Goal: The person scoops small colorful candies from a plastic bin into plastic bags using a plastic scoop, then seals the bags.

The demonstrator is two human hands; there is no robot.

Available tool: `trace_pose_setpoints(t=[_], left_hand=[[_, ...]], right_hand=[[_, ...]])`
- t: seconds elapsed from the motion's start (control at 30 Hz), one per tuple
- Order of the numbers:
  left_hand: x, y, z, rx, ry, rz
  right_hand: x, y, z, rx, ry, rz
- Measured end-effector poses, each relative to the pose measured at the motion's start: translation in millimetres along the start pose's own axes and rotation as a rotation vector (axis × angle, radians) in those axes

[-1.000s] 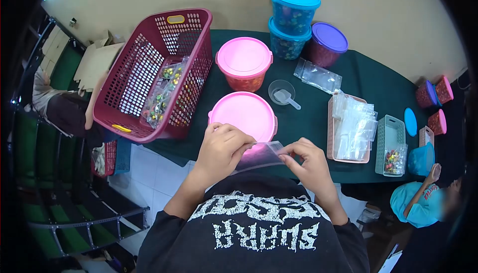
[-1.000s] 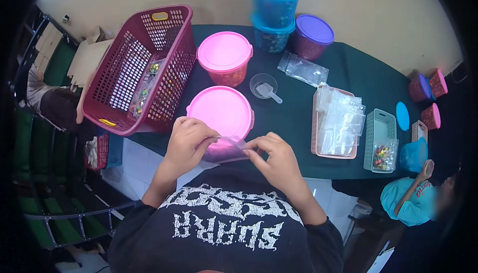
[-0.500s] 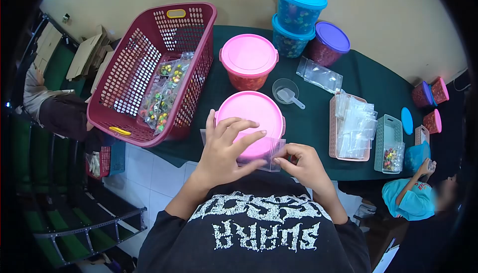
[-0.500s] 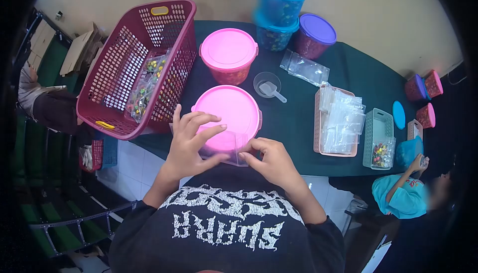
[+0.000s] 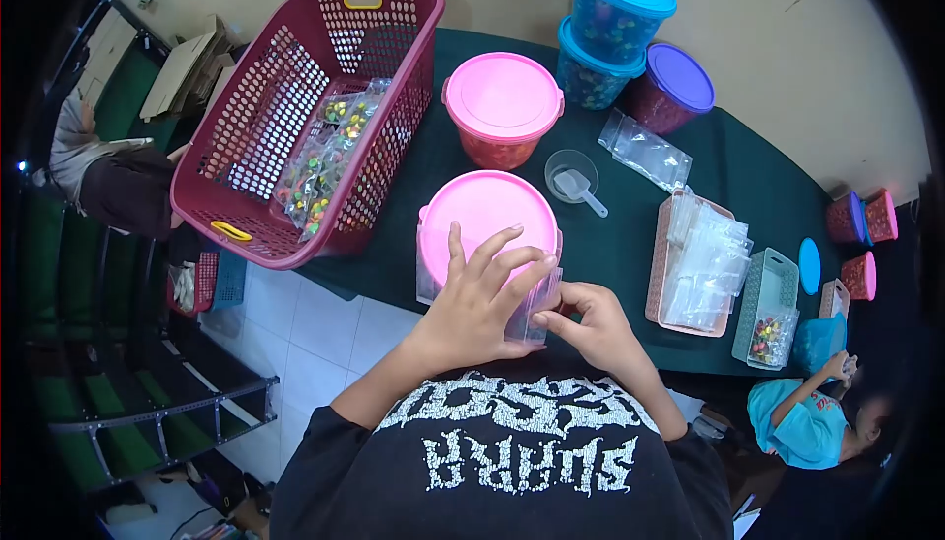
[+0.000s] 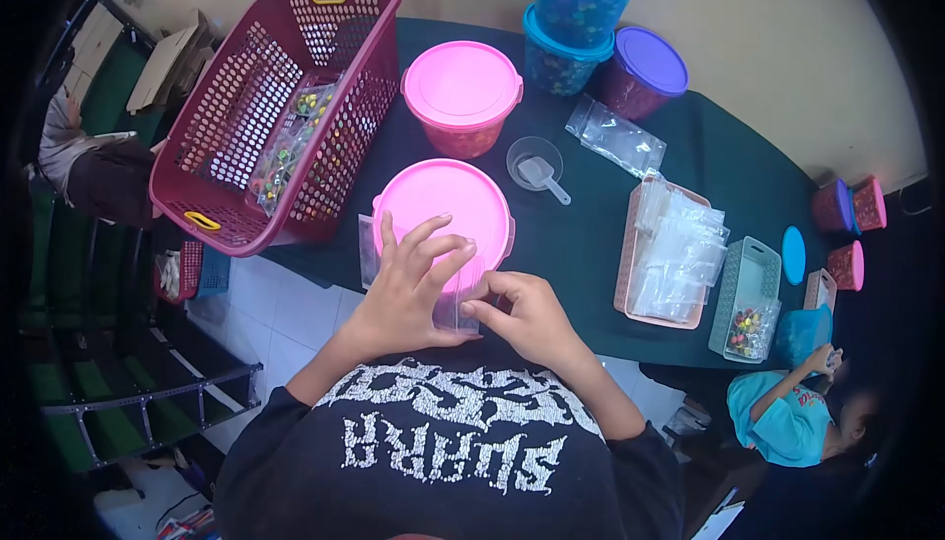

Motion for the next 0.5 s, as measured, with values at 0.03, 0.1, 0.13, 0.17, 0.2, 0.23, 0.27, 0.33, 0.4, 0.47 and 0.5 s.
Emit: trace_pose_setpoints(t=[0.03, 0.1, 0.13, 0.17, 0.2, 0.23, 0.27, 0.33, 0.4, 0.47, 0.5], left_hand=[[-1, 2, 0, 0.009, 0.001, 0.002], [0, 5, 2, -0.013, 0.048, -0.010], [0, 6, 2, -0.003, 0.053, -0.003], [0, 5, 1, 0.013, 0.058, 0.010], [1, 4, 1, 0.028, 0.060, 0.021], [1, 3, 0, 0.034, 0.061, 0.022], [1, 2, 0, 0.032, 0.064, 0.018], [-1, -1, -2, 0.026, 0.058, 0.010], [-1, -4, -4, -0.001, 0.115, -0.034], [5, -10, -7, -0.024, 0.116, -0.042], [8, -13, -8, -0.036, 0.132, -0.050]], right_hand=[[1, -1, 1, 0.023, 0.004, 0.013], [3, -1, 3, 0.055, -0.018, -0.001], [2, -2, 5, 0.080, -0.031, -0.012], [2, -2, 7, 0.086, -0.041, -0.012], [1, -2, 9, 0.090, -0.037, 0.001], [0, -2, 11, 0.091, -0.030, 0.014], [-2, -1, 12, 0.091, -0.033, 0.017], [-6, -1, 15, 0.114, 0.009, 0.060], [-11, -2, 17, 0.102, 0.021, 0.103], [-18, -4, 19, 0.092, 0.044, 0.143], [-22, -5, 20, 0.100, 0.058, 0.151]])
Point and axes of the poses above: each hand's wrist, its own z-axis towards the middle knuckle, its own x-axis out of the back of the hand, y = z × x, the point moved 3 cm from there along z, towards the middle knuckle, and after that the axes turned 5 degrees about -y, right-handed, at the moved point
